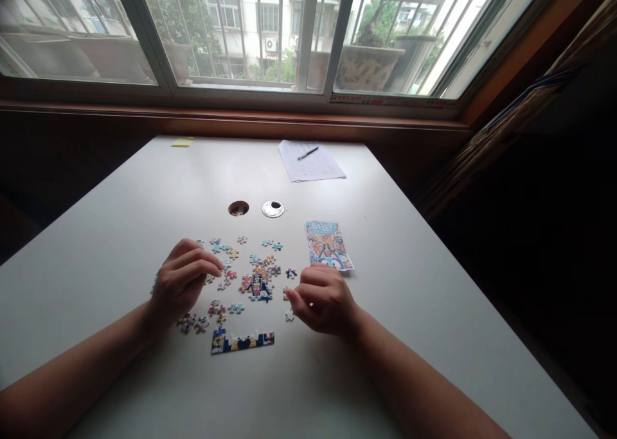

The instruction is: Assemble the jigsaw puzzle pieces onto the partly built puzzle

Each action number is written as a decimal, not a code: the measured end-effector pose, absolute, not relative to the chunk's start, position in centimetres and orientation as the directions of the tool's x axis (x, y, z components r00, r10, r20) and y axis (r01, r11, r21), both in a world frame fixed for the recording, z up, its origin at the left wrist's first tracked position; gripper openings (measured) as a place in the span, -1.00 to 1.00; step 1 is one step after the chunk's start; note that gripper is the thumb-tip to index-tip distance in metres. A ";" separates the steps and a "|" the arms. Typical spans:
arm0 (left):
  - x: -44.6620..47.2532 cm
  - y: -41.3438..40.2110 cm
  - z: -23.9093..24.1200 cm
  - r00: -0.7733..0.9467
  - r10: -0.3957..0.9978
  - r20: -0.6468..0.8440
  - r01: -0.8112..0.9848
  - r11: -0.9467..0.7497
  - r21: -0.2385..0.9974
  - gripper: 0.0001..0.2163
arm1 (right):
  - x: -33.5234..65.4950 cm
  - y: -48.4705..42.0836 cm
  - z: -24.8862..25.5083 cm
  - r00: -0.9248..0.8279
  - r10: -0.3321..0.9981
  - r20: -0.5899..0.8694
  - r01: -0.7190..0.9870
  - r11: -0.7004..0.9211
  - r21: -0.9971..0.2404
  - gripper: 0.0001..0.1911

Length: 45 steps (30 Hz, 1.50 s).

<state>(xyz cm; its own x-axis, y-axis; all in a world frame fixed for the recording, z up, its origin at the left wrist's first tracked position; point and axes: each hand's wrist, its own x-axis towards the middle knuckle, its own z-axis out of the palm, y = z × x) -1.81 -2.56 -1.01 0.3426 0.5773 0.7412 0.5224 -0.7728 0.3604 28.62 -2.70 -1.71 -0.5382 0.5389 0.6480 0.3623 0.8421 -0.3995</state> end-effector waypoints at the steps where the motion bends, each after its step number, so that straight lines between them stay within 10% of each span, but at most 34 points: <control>1: -1.8 -2.5 -1.1 0.343 0.578 0.741 0.523 -0.772 0.361 -0.76 | 28.6 -2.7 -1.7 -0.539 0.536 0.650 0.362 0.844 -0.396 -0.71; 45: -1.8 -2.5 -1.4 0.355 0.556 0.751 0.467 -0.802 0.373 -0.76 | 28.7 -3.0 -0.9 -0.369 0.573 0.732 0.338 0.816 -0.469 -0.71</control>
